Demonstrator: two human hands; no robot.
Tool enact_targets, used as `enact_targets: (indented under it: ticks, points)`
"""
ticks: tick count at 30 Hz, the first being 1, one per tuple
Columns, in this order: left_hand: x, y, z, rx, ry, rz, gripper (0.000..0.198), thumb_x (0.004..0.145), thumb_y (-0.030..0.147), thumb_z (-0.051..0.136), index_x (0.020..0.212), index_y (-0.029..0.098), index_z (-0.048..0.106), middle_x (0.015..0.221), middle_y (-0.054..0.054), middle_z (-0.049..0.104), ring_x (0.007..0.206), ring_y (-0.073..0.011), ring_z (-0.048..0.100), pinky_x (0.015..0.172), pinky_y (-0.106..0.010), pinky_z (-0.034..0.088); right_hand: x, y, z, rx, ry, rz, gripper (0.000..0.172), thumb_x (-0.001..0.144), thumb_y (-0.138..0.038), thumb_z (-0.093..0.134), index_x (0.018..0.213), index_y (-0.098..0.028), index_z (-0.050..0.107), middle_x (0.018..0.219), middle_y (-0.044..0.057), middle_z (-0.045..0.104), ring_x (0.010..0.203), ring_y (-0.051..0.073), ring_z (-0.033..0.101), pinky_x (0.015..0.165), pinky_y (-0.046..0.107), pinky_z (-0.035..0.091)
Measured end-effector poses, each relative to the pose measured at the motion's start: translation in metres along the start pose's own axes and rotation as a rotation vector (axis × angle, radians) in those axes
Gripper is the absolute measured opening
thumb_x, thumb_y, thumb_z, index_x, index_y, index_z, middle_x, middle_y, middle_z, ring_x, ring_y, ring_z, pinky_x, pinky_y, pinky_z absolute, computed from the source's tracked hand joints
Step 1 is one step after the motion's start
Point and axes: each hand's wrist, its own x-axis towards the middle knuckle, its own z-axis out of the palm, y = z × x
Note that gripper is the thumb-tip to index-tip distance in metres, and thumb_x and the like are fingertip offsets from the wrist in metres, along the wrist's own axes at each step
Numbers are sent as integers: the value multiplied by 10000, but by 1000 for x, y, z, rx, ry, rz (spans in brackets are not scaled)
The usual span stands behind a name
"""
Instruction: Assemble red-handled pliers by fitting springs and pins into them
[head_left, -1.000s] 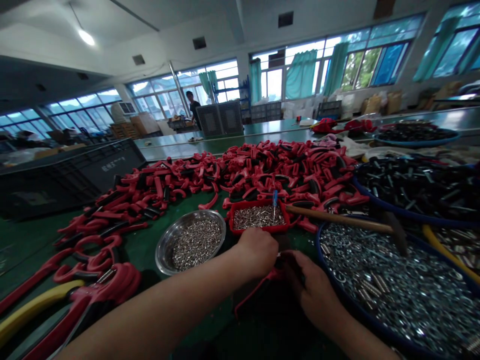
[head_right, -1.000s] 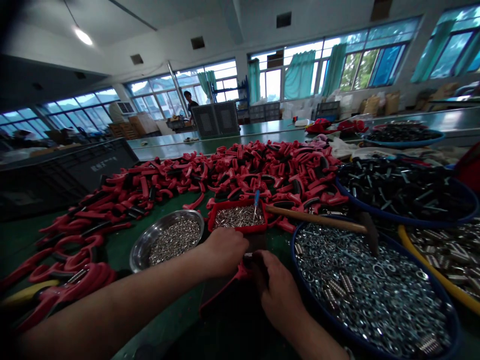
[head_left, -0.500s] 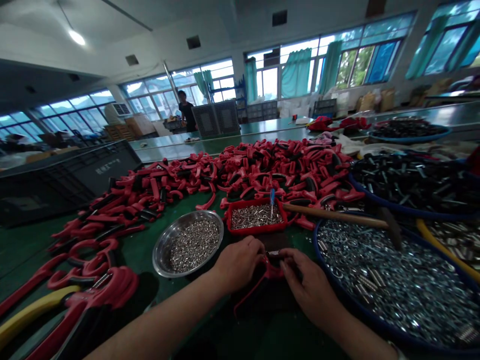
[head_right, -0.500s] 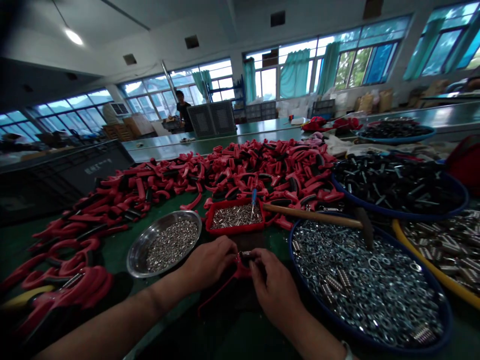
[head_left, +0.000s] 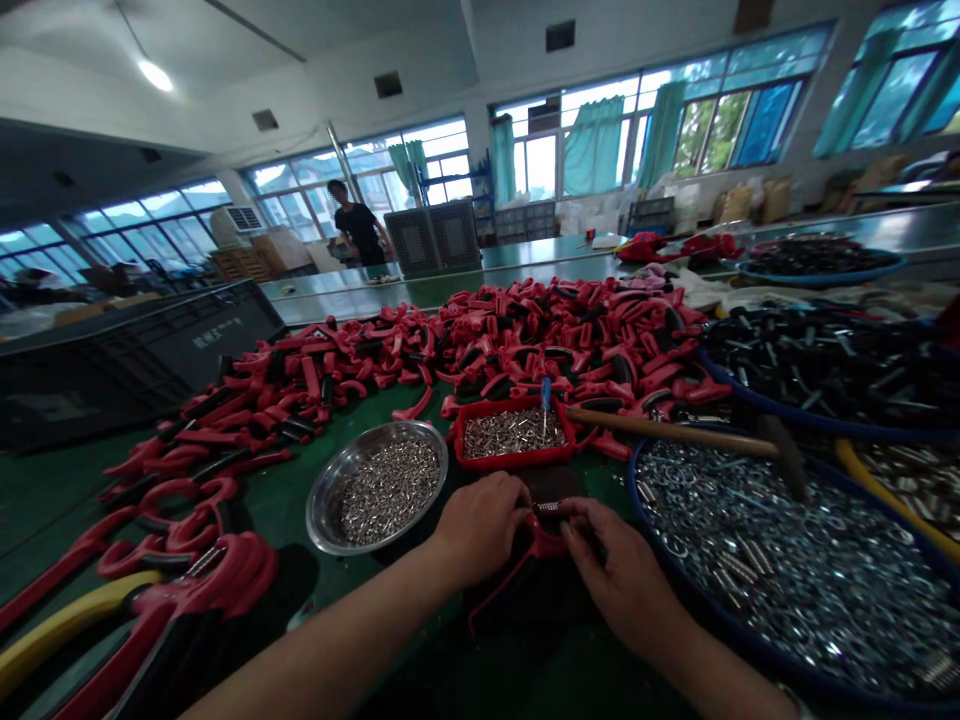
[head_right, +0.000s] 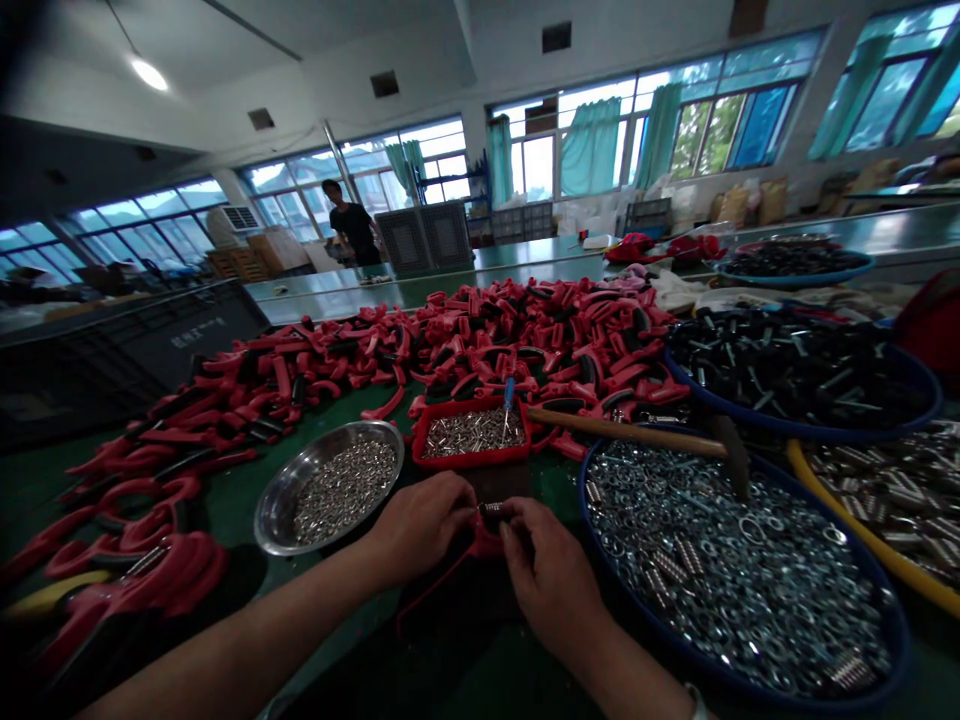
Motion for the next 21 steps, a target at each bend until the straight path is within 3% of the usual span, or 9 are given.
enact_targets:
  ticks: [5, 11, 16, 21]
  points:
    - [-6, 7, 7, 158, 56, 80, 118, 823, 165, 440, 912, 195, 512, 896, -20, 565, 796, -181, 546, 648, -289, 447, 0, 1, 1, 8, 2, 0, 215, 863, -259, 378, 1036, -183, 480, 994, 77, 591, 904, 179, 566, 811, 344, 451]
    - [-13, 4, 18, 111, 194, 38, 121, 852, 179, 419, 910, 194, 524, 907, -19, 588, 823, -175, 557, 672, -292, 473, 0, -1, 0, 40, -12, 8, 208, 865, -263, 376, 1023, -197, 495, 986, 63, 592, 902, 171, 567, 812, 334, 452]
    - [-14, 2, 20, 150, 182, 114, 172, 830, 125, 436, 955, 179, 541, 967, -39, 594, 867, -184, 544, 690, -291, 480, 0, 0, 2, 39, 3, 11, 212, 865, -269, 377, 1023, -192, 496, 988, 68, 591, 901, 171, 569, 810, 334, 454]
    - [-25, -1, 12, 17, 152, 125, 233, 854, 132, 398, 998, 227, 555, 1022, -13, 585, 905, -156, 521, 762, -271, 461, 0, -4, -1, -2, -16, -17, 219, 865, -264, 365, 1020, -192, 501, 968, 62, 610, 892, 168, 580, 795, 314, 464]
